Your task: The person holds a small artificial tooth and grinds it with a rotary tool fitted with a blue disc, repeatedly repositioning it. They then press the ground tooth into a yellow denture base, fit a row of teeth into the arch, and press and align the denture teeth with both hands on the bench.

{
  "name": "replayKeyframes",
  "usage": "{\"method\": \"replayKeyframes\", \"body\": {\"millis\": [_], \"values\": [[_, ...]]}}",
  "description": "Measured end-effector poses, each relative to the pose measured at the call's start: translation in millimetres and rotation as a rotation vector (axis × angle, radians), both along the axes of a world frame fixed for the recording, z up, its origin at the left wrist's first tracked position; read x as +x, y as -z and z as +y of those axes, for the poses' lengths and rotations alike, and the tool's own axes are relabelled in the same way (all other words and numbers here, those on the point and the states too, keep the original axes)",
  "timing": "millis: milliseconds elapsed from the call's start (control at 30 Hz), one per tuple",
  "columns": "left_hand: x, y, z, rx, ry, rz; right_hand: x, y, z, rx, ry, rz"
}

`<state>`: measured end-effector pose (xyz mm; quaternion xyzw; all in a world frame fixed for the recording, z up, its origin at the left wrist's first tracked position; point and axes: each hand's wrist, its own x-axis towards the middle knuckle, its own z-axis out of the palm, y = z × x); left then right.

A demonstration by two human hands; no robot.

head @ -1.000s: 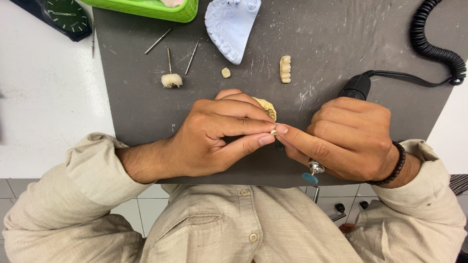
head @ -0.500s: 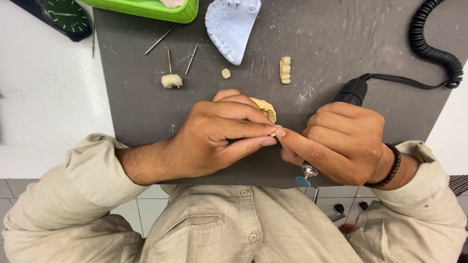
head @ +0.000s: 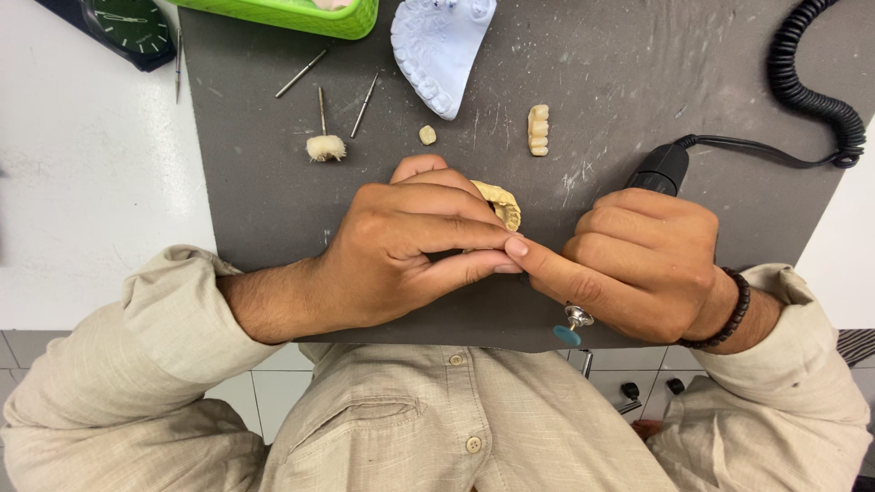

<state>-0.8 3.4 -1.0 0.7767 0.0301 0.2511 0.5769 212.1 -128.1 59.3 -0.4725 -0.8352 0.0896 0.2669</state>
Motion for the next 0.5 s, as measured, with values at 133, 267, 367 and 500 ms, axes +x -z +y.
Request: {"method": "replayKeyframes", "body": {"millis": [133,267,367,500], "values": [[0.4,-1.7,1.1,0.022,0.010,-0.030,0.1,-0.8,-1.0,0.002,0.033,0.003],[-1.2,-3.3,0.5,0.067,0.023,-0.068,-2.1,-1.7,1.4,-0.003,0.120,-0.031],[-1.7,-2.3,0.0,0.095,0.062,-0.072,-6.3,-0.8,3.0,-0.008,0.175,-0.077],[-1.6,-0.1,-1.0,0.097,0.125,-0.074,-9.5,4.5,5.2,-0.010,0.203,-0.111]]}}
